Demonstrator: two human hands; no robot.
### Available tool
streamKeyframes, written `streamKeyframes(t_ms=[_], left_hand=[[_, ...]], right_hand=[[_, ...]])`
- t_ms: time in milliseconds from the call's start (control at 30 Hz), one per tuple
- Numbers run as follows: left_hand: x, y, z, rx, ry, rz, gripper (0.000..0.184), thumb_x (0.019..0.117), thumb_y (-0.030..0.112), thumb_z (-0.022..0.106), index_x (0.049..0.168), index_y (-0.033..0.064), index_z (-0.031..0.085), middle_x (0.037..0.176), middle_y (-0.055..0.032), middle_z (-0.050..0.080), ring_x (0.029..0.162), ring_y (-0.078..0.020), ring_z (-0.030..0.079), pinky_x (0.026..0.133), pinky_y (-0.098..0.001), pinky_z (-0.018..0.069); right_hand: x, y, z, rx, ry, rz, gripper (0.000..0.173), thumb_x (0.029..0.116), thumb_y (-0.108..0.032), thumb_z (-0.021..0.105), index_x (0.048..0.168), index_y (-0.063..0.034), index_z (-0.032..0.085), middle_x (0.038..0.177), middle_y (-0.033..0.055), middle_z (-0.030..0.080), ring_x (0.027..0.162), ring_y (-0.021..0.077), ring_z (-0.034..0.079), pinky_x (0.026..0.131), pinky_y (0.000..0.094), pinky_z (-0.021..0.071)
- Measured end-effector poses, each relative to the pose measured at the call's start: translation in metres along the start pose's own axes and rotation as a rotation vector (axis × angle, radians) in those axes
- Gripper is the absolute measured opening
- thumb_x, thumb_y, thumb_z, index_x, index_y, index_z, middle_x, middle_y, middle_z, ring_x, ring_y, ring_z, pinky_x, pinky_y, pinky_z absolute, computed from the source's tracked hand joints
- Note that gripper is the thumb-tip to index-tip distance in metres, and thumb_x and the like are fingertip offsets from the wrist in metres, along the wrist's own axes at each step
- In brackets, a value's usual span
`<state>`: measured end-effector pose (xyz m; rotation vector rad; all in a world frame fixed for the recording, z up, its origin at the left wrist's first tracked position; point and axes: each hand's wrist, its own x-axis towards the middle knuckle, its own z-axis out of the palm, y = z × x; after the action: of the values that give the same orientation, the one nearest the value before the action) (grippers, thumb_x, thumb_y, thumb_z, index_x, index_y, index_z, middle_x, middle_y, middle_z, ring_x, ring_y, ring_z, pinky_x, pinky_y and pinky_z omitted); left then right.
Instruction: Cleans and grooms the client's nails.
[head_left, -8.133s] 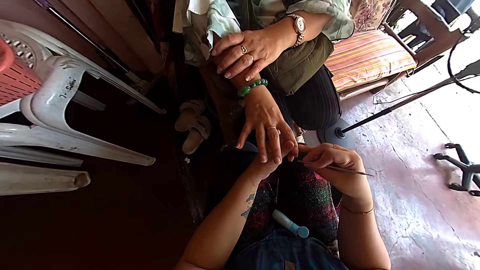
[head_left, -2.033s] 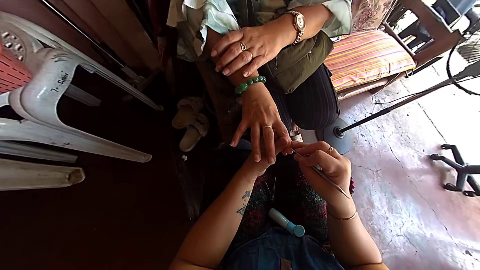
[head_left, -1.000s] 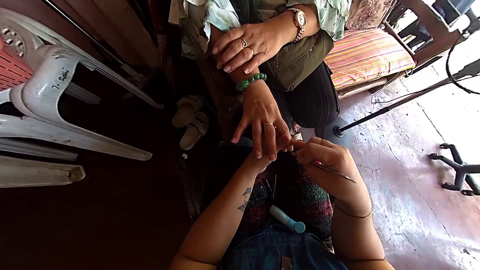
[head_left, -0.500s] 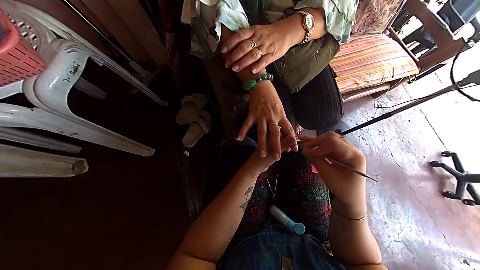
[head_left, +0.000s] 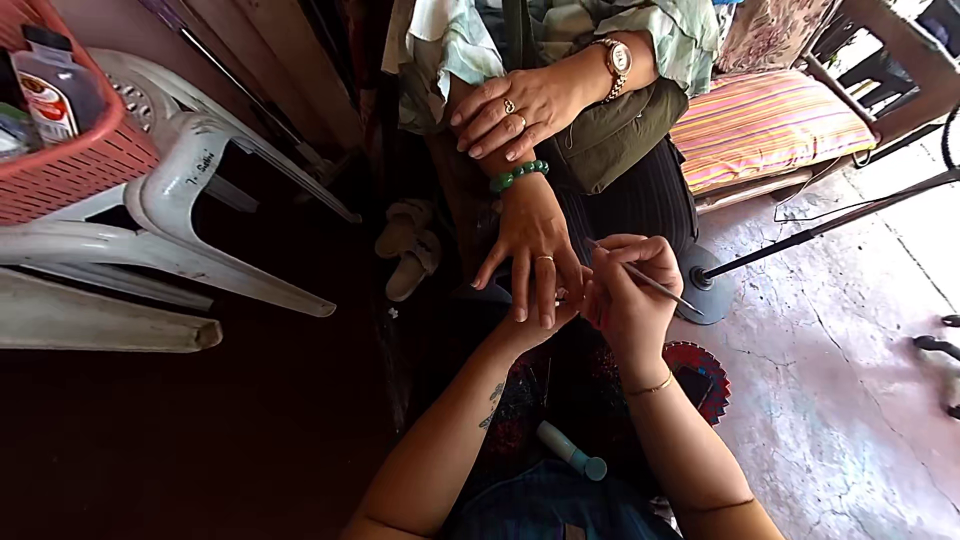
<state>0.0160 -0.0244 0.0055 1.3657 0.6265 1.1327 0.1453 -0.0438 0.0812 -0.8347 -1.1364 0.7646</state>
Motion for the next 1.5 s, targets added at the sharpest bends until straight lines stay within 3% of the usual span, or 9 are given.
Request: streamKeyframes(t_ms=[133, 333, 533, 700, 967, 1100, 1267, 1400, 1500], left_hand=[[0.009, 0.002, 0.009, 0.196, 0.321, 0.091, 0.021, 0.0854, 0.014, 0.079, 0.096, 0.0026, 0.065, 0.077, 0.001, 0.066, 0.07, -0.0018, 0.063, 0.069, -0.0206, 0.0531], [0.018, 0.001, 0.013, -0.103, 0.378, -0.042, 0.012, 0.0925, 0.004, 0.061, 0.085, 0.0118, 0.065, 0.061, 0.0086, 0.059, 0.051, 0.0011, 0.053, 0.05, -0.0151, 0.046], [0.019, -0.002, 0.007, -0.289, 0.312, 0.002, 0.014, 0.0973, 0.017, 0.07, 0.111, 0.0129, 0.07, 0.094, 0.0022, 0.07, 0.082, -0.0077, 0.067, 0.079, -0.0268, 0.0578], [0.023, 0.011, 0.008, -0.431, 0.303, -0.049, 0.012, 0.0967, 0.011, 0.068, 0.107, 0.006, 0.072, 0.085, -0.0028, 0.072, 0.069, -0.0092, 0.066, 0.069, -0.0252, 0.0581], [0.022, 0.007, 0.001, -0.526, 0.187, 0.026, 0.012, 0.0986, 0.017, 0.067, 0.106, 0.0097, 0.073, 0.093, -0.0025, 0.073, 0.081, -0.0121, 0.07, 0.078, -0.0309, 0.0599], [0.025, 0.011, -0.001, -0.794, 0.096, -0.022, 0.017, 0.1008, 0.009, 0.059, 0.116, 0.0075, 0.067, 0.116, -0.0089, 0.072, 0.108, -0.024, 0.07, 0.1, -0.0439, 0.055], [0.026, 0.016, 0.003, -1.149, 0.087, -0.041, 0.01, 0.1, 0.007, 0.061, 0.105, 0.0091, 0.069, 0.11, -0.0097, 0.072, 0.091, -0.0197, 0.072, 0.082, -0.0347, 0.0599], [0.023, 0.012, 0.007, -1.027, 0.063, -0.048, 0.014, 0.1022, 0.023, 0.062, 0.111, 0.0151, 0.069, 0.107, -0.0011, 0.071, 0.081, -0.0095, 0.067, 0.077, -0.0268, 0.0585], [0.022, 0.006, 0.008, -1.06, 0.147, -0.032, 0.013, 0.1002, 0.012, 0.062, 0.11, 0.0086, 0.069, 0.101, -0.005, 0.073, 0.086, -0.0145, 0.071, 0.087, -0.0329, 0.0585]], right_hand=[[0.01, 0.011, -0.037, -0.09, 0.239, 0.087, 0.008, 0.0955, -0.003, 0.064, 0.098, -0.0105, 0.063, 0.095, 0.0067, 0.07, 0.041, 0.0113, 0.053, 0.034, 0.027, 0.0496], [0.009, -0.001, -0.037, 0.025, 0.24, 0.084, 0.011, 0.0947, 0.001, 0.064, 0.097, -0.0093, 0.061, 0.091, 0.0076, 0.069, 0.039, 0.0098, 0.052, 0.033, 0.0253, 0.049], [0.026, 0.011, 0.005, 0.181, -0.007, 0.064, 0.007, 0.0976, -0.003, 0.062, 0.099, -0.0095, 0.061, 0.097, 0.0089, 0.067, 0.043, 0.0073, 0.049, 0.036, 0.0214, 0.0461], [0.055, 0.012, 0.006, 0.082, 0.048, -0.01, 0.006, 0.1008, -0.008, 0.062, 0.104, -0.0114, 0.059, 0.098, 0.0044, 0.065, 0.041, 0.0053, 0.049, 0.033, 0.0201, 0.0466], [0.036, 0.017, -0.03, 0.027, -0.078, 0.175, 0.002, 0.1016, -0.012, 0.063, 0.1, -0.0122, 0.064, 0.099, 0.006, 0.07, 0.047, 0.0074, 0.054, 0.038, 0.022, 0.0484], [0.009, -0.021, -0.074, -0.342, -0.498, 0.374, 0.051, 0.1119, -0.043, 0.031, 0.087, -0.0118, 0.063, 0.073, -0.0029, 0.068, 0.062, 0.0078, 0.066, 0.06, 0.0275, 0.0598], [-0.082, -0.059, -0.049, -1.117, -1.305, 0.607, 0.022, 0.1025, -0.015, 0.057, 0.119, -0.0041, 0.065, 0.104, 0.0239, 0.069, 0.087, 0.0436, 0.07, 0.072, 0.0631, 0.0563], [-0.13, -0.044, -0.021, -1.415, -1.412, 0.82, 0.046, 0.1017, -0.03, 0.063, 0.134, 0.0025, 0.055, 0.125, 0.0311, 0.061, 0.097, 0.0487, 0.069, 0.076, 0.0627, 0.0564], [-0.132, -0.04, -0.02, -1.426, -1.428, 0.839, 0.045, 0.0962, -0.026, 0.069, 0.129, 0.0028, 0.058, 0.115, 0.0294, 0.067, 0.103, 0.0488, 0.068, 0.082, 0.066, 0.0538]])
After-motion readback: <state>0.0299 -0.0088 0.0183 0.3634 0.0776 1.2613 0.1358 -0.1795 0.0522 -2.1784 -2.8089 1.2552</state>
